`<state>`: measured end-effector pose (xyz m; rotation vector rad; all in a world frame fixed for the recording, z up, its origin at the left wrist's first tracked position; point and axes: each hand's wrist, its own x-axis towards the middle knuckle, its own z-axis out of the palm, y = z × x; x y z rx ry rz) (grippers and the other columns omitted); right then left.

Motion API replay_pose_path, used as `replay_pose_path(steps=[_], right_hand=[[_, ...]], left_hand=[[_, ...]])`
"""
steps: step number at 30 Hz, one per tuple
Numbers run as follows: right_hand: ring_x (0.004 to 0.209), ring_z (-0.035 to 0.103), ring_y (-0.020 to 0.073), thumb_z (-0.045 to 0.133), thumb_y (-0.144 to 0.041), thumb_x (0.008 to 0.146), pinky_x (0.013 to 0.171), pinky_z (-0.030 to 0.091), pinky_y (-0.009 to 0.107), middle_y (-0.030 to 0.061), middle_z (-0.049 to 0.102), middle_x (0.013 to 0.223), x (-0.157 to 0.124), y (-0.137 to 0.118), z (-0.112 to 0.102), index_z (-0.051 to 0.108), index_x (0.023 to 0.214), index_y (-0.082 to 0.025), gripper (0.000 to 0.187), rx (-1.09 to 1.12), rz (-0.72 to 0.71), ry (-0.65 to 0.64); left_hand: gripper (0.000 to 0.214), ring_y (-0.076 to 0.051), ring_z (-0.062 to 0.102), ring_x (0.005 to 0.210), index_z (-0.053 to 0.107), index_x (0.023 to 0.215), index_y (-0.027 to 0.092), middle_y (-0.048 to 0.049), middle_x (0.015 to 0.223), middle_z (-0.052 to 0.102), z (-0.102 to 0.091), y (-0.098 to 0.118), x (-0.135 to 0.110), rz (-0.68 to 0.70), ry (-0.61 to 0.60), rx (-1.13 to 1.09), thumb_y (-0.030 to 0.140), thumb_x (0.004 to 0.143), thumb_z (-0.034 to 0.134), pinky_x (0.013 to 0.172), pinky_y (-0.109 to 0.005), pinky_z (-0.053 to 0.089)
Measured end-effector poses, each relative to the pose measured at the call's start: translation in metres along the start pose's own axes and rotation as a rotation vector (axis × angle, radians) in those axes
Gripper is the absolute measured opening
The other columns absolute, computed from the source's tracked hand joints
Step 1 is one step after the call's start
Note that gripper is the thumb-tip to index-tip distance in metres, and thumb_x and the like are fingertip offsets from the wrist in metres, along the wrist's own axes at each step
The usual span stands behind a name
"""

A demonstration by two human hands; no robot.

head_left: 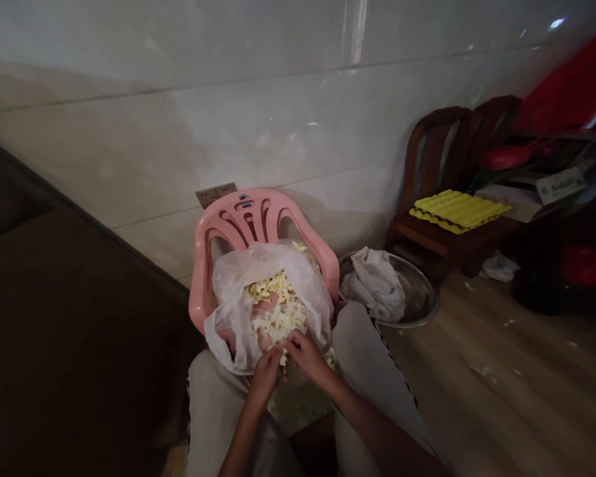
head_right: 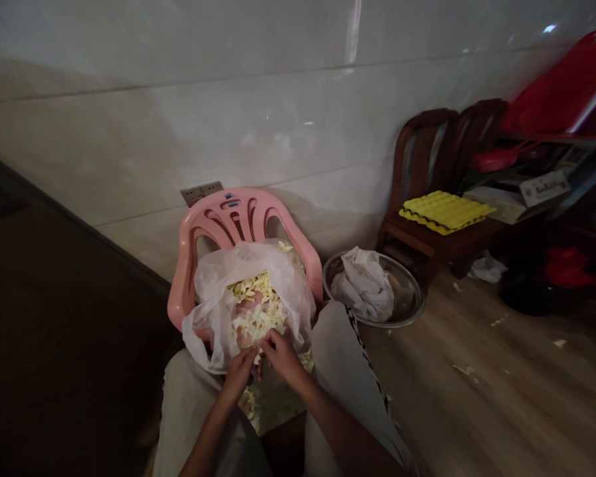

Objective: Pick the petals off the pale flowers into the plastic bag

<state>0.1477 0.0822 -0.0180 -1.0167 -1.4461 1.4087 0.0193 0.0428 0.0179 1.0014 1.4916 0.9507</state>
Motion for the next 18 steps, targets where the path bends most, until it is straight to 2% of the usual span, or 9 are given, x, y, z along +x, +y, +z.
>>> replay_pose_path(steps=[3,7,13,18], right_hand=[[0.05,0.043,0.011,0.055,-0.038,0.09,0.049,0.032,0.022,-0.0066,0.045,0.057,-0.002,-0.004,-0.005,0.048,0.07,-0.022,0.026,-0.123,-0.045,0.002],[0.057,0.045,0.0124,0.058,-0.038,0.088,0.053,0.034,0.022,-0.004,0.047,0.056,-0.002,-0.012,-0.009,0.049,0.062,-0.021,0.032,-0.169,-0.097,0.018],[0.034,0.038,0.0102,0.053,-0.052,0.091,0.035,0.027,0.023,-0.0073,0.043,0.047,-0.003,-0.016,-0.007,0.054,0.067,-0.022,0.038,0.012,0.203,-0.108],[0.032,0.039,0.0098,0.058,-0.057,0.087,0.033,0.03,0.022,-0.0085,0.04,0.043,0.001,-0.011,-0.005,0.051,0.062,-0.022,0.044,0.108,0.252,-0.068]], left_hand=[[0.062,-0.012,0.045,0.037,0.067,0.069,0.018,0.0025,0.043,0.054,-0.002,-0.002,0.001,0.001,-0.012,-0.015,0.079,0.064,0.062,0.041,-0.023,0.029],[0.058,-0.011,0.043,0.037,0.069,0.076,0.017,0.0051,0.042,0.05,-0.003,-0.003,0.002,0.028,-0.023,-0.05,0.074,0.065,0.067,0.042,-0.022,0.028],[0.059,-0.011,0.045,0.043,0.066,0.07,0.017,0.0031,0.052,0.054,-0.005,-0.001,-0.001,0.096,-0.022,-0.081,0.075,0.062,0.071,0.045,-0.022,0.03],[0.057,-0.011,0.047,0.05,0.068,0.072,0.017,0.0017,0.059,0.058,-0.006,0.001,-0.002,0.177,-0.013,-0.04,0.074,0.067,0.069,0.05,-0.023,0.034]])
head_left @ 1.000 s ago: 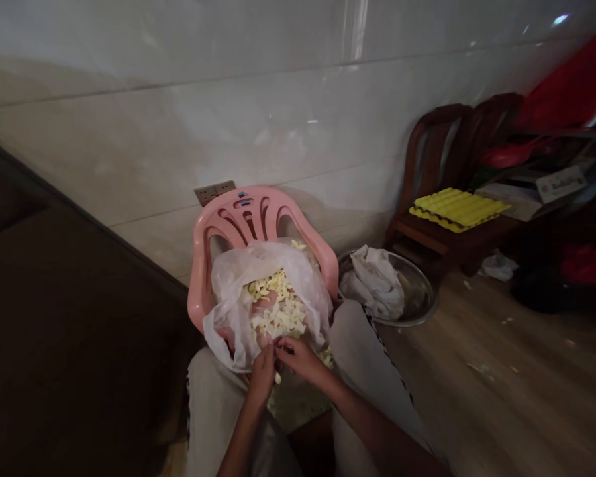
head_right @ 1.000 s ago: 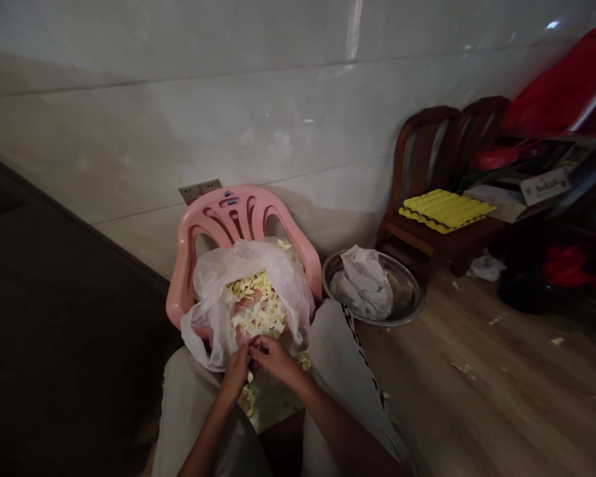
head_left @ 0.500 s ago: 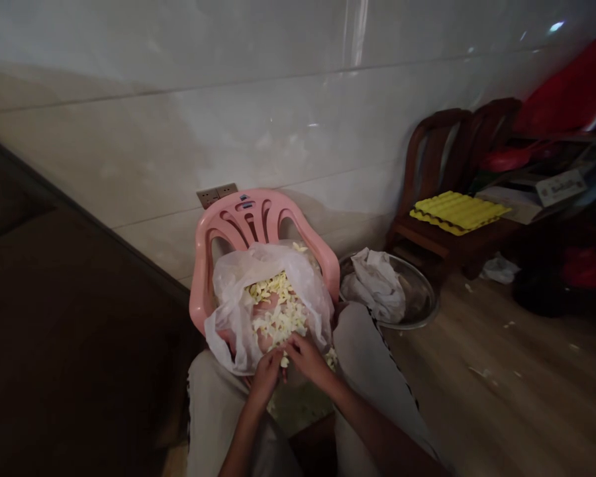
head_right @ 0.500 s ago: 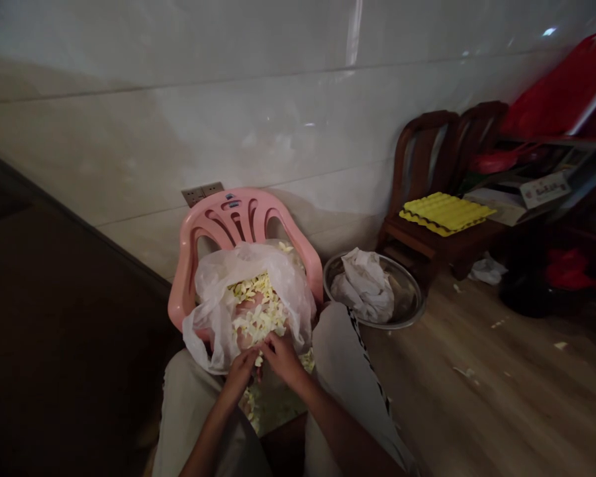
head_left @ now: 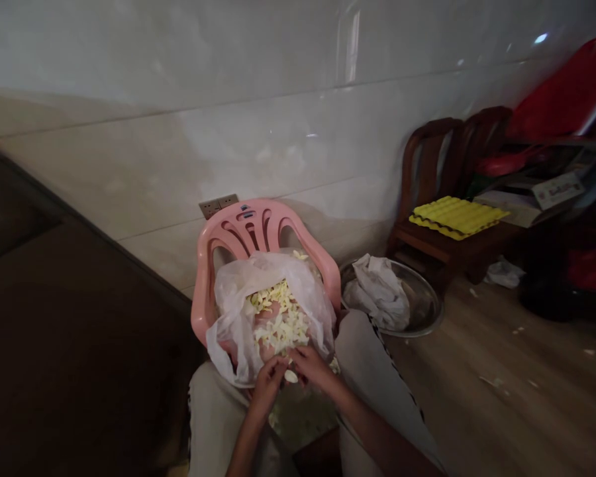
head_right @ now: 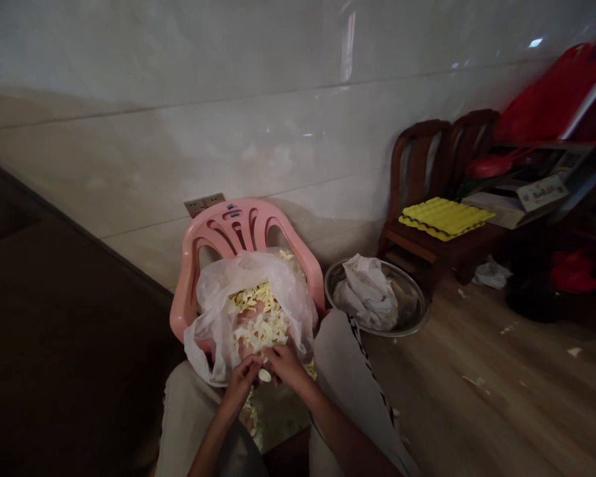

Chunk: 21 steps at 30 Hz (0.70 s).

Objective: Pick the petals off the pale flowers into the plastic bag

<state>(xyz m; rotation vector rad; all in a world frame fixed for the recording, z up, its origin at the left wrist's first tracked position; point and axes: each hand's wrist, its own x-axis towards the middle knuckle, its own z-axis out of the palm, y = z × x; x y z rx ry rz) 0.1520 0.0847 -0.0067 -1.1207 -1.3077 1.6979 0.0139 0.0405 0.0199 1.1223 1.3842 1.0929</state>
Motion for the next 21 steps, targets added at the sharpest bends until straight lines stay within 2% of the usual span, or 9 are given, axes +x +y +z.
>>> replay_pose_path(steps=[6,11,17,21], right_hand=[[0.034,0.04,0.0083,0.066,-0.059,0.082,0.033,0.03,0.02,-0.0087,0.045,0.046,0.0036,-0.0008,-0.0001,0.052,0.066,-0.021,0.043,0.025,-0.054,0.045],[0.036,0.041,0.008,0.065,-0.06,0.082,0.034,0.035,0.02,-0.0088,0.047,0.05,0.0007,-0.0048,0.0002,0.053,0.071,-0.022,0.042,0.054,-0.061,0.02],[0.043,0.047,0.0094,0.066,-0.057,0.083,0.037,0.04,0.021,-0.0071,0.05,0.056,0.0002,-0.0067,-0.0013,0.052,0.075,-0.021,0.039,0.049,-0.053,-0.015],[0.044,0.047,0.0098,0.065,-0.059,0.082,0.04,0.044,0.022,-0.0075,0.05,0.057,0.004,-0.003,-0.0011,0.053,0.079,-0.021,0.04,0.074,-0.035,-0.034]], left_hand=[[0.058,-0.014,0.051,0.055,0.069,0.071,0.017,-0.0002,0.06,0.062,0.0009,-0.0015,0.0022,-0.023,0.012,0.016,0.075,0.065,0.07,0.054,-0.024,0.037],[0.059,-0.013,0.05,0.053,0.071,0.073,0.017,-0.001,0.062,0.065,-0.0001,-0.0038,0.0059,-0.087,-0.003,-0.021,0.075,0.062,0.072,0.052,-0.023,0.038],[0.06,-0.016,0.058,0.06,0.072,0.074,0.017,-0.0039,0.07,0.071,-0.0006,0.0005,0.0052,-0.081,-0.01,-0.008,0.076,0.062,0.07,0.054,-0.023,0.042],[0.063,-0.016,0.058,0.055,0.071,0.074,0.017,-0.0027,0.064,0.07,-0.0009,0.0007,0.0058,-0.089,0.022,-0.018,0.078,0.058,0.071,0.051,-0.024,0.043]])
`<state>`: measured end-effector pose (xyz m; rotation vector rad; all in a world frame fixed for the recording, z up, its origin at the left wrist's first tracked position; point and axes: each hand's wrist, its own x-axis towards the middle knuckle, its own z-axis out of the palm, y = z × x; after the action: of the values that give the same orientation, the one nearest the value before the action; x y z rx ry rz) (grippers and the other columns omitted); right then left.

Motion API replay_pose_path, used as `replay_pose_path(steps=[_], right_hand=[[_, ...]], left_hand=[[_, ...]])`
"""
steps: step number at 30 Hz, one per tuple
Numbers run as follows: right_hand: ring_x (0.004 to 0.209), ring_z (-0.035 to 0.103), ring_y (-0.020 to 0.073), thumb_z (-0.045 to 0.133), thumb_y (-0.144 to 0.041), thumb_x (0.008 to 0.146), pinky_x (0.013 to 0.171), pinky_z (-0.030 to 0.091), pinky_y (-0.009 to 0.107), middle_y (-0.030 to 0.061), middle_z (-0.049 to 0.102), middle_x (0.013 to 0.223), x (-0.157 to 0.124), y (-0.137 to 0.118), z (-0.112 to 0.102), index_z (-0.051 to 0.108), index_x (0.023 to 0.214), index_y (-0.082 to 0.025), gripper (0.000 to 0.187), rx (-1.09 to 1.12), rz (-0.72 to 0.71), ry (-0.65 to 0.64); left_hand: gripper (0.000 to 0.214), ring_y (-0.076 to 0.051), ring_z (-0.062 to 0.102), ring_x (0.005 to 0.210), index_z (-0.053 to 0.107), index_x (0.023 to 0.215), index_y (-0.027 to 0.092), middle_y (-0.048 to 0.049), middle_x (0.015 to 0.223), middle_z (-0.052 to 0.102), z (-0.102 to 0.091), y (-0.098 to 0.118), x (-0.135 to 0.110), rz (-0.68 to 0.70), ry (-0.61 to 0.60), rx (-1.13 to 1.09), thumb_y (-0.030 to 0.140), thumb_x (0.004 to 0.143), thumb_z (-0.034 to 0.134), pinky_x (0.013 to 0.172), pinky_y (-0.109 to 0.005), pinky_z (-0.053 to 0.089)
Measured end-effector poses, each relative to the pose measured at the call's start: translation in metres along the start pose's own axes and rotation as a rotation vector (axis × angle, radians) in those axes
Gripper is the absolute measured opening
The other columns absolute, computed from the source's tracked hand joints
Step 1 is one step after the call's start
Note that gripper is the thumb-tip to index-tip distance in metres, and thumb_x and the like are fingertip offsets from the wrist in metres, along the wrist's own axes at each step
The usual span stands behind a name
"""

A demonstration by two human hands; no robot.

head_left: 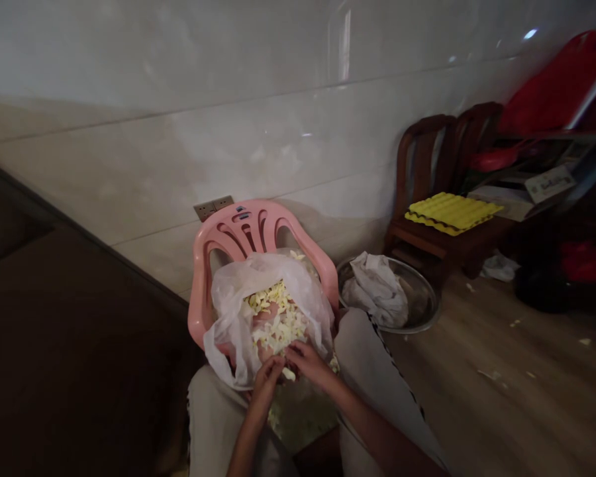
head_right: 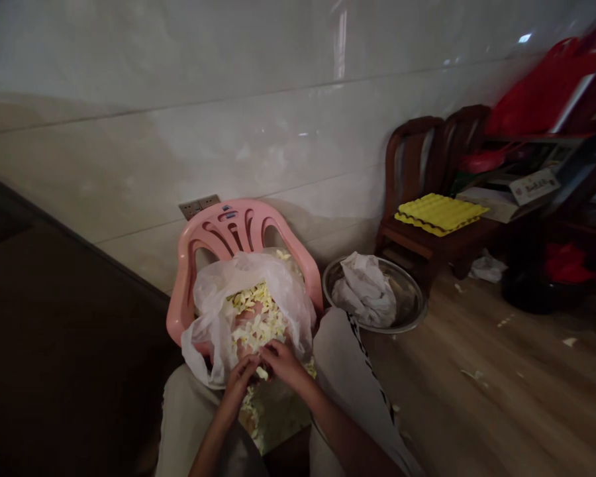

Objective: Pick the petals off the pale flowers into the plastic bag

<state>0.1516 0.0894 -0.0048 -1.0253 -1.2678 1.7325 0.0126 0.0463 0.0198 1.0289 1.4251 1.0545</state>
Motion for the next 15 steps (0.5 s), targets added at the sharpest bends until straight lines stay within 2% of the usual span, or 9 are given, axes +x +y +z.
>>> replay_pose_path(steps=[4,9,15], right_hand=[[0.045,0.047,0.0104,0.065,-0.063,0.08,0.042,0.045,0.023,-0.0073,0.048,0.055,0.002,0.003,0.0,0.052,0.078,-0.021,0.043,0.012,-0.007,0.002],[0.043,0.048,0.0104,0.064,-0.069,0.077,0.042,0.046,0.025,-0.0076,0.049,0.055,0.001,0.002,0.001,0.051,0.078,-0.022,0.049,0.031,-0.013,-0.016],[0.042,0.049,0.01,0.064,-0.069,0.078,0.044,0.045,0.024,-0.0077,0.051,0.055,0.001,0.001,0.001,0.051,0.078,-0.022,0.048,0.04,-0.029,-0.033]], left_hand=[[0.057,-0.015,0.058,0.058,0.069,0.072,0.017,-0.0016,0.065,0.069,-0.001,-0.006,0.003,0.021,-0.016,-0.02,0.073,0.063,0.072,0.056,-0.024,0.045],[0.057,-0.015,0.055,0.056,0.068,0.071,0.018,0.0006,0.061,0.064,-0.003,-0.016,0.008,0.032,0.046,0.0,0.075,0.062,0.071,0.055,-0.024,0.044],[0.057,-0.016,0.057,0.059,0.069,0.071,0.018,-0.0012,0.063,0.066,-0.005,-0.015,0.009,0.03,0.029,0.016,0.075,0.063,0.069,0.055,-0.024,0.043]])
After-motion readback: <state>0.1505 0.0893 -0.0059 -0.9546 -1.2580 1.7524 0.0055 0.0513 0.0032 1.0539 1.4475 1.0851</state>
